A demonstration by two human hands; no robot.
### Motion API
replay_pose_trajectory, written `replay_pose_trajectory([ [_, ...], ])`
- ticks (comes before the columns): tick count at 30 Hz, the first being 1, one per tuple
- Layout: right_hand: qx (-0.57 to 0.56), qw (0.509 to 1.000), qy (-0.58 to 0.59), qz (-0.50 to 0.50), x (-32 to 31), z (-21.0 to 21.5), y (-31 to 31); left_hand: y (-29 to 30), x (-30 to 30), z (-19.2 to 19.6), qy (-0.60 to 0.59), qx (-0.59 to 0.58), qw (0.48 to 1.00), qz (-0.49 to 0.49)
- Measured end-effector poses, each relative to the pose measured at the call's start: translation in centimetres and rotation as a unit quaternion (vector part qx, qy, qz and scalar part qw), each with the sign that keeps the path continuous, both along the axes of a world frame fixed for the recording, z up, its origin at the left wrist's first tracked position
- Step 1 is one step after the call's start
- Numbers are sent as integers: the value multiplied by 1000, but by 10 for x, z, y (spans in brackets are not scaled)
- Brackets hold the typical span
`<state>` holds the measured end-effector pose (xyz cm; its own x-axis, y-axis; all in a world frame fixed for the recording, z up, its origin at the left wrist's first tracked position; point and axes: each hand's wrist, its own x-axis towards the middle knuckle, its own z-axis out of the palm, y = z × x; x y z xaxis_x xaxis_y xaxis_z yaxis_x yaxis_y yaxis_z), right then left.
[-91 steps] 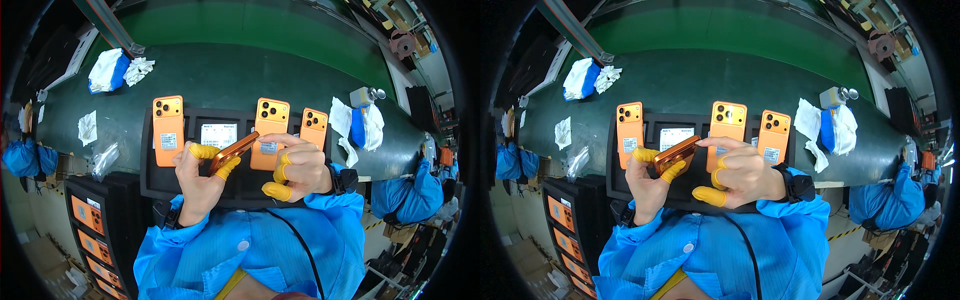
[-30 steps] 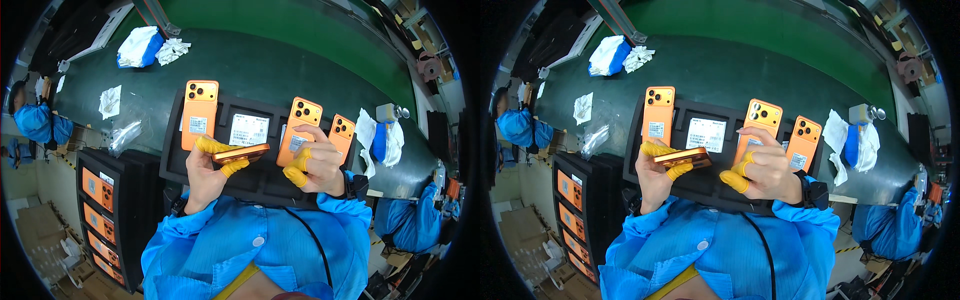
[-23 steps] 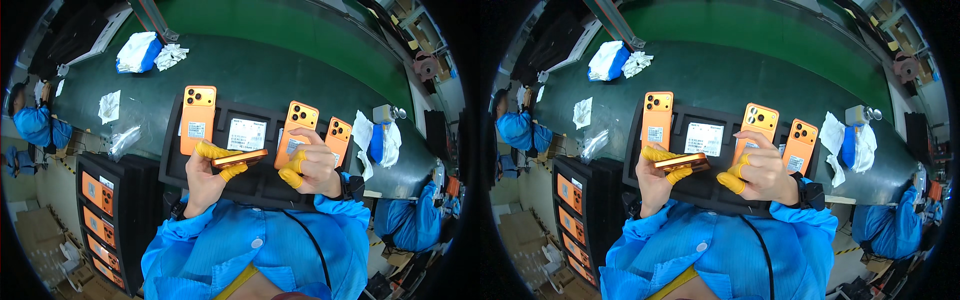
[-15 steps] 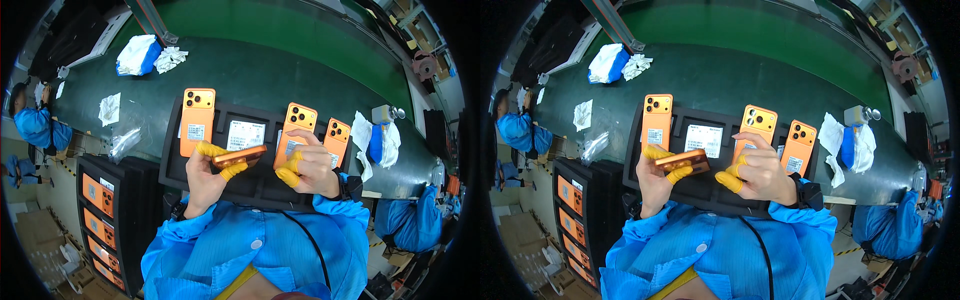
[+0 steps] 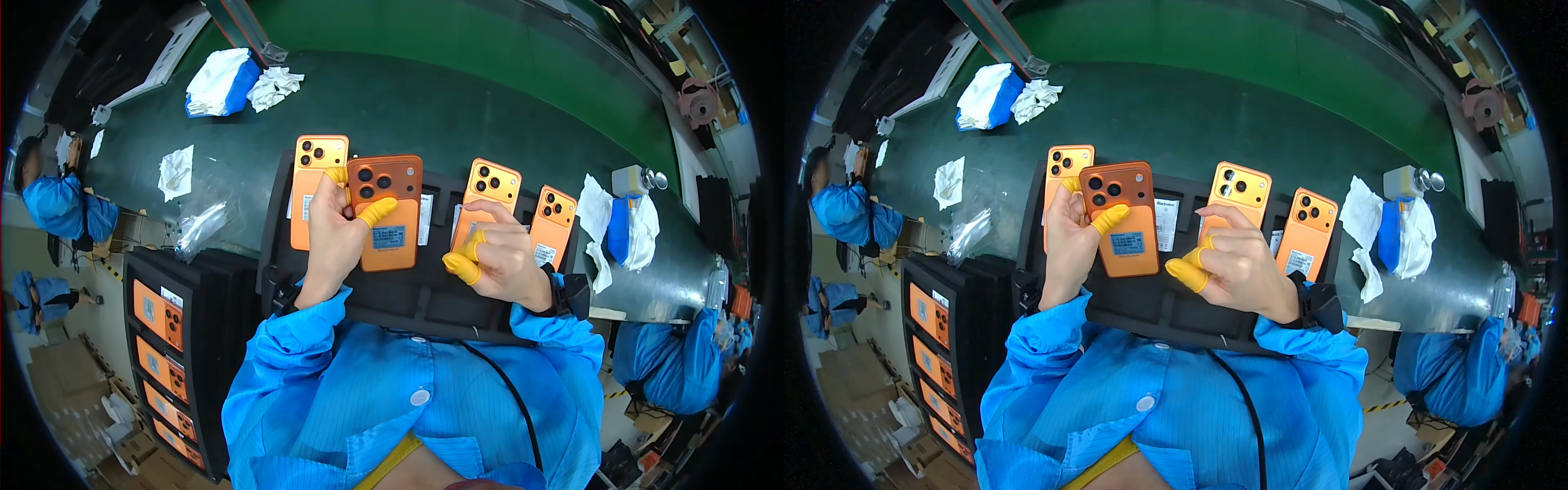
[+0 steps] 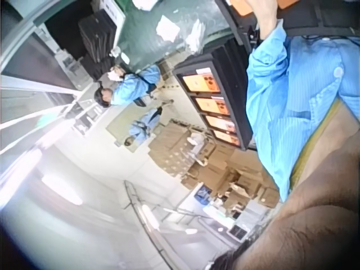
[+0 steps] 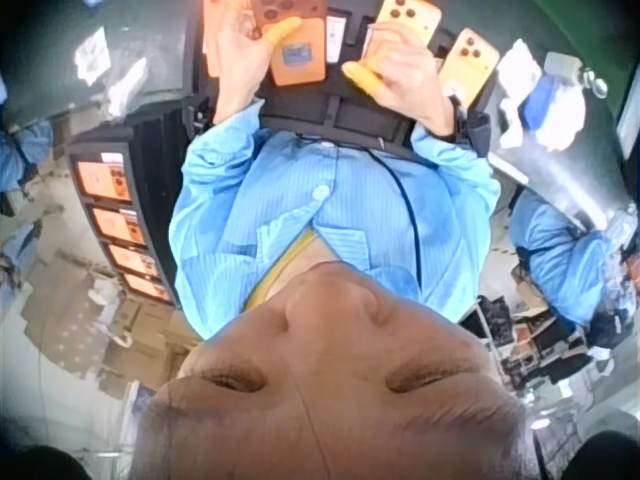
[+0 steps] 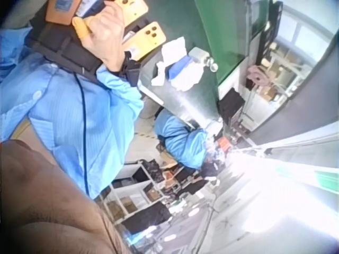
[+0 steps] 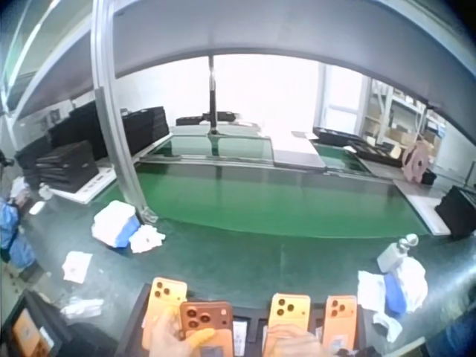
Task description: Inspecting and cleaning multiple orange smartphones on a factory production line.
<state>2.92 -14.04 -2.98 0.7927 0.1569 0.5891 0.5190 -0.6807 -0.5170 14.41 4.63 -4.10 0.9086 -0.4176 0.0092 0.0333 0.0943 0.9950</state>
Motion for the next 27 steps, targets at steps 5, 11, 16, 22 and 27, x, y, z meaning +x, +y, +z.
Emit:
replay_pose_trajectory([
  [5, 2, 1000, 2, -4, 1, -3, -2, -1, 1, -5, 2, 16, 1000, -2],
  [11, -4, 1000, 10, -3, 0, -5, -3, 0, 1, -9, 2, 26, 999, -20],
  [16, -4, 1000, 16, -4, -1, -7, -4, -1, -3, 0, 14, -18, 999, -32],
  [22, -2, 1000, 17, 4, -1, -8, -4, 3, -6, 2, -4, 4, 999, -39],
  [27, -16, 1000, 19, 1, -3, -5, -5, 0, -10, 7, -8, -20, 999, -46],
])
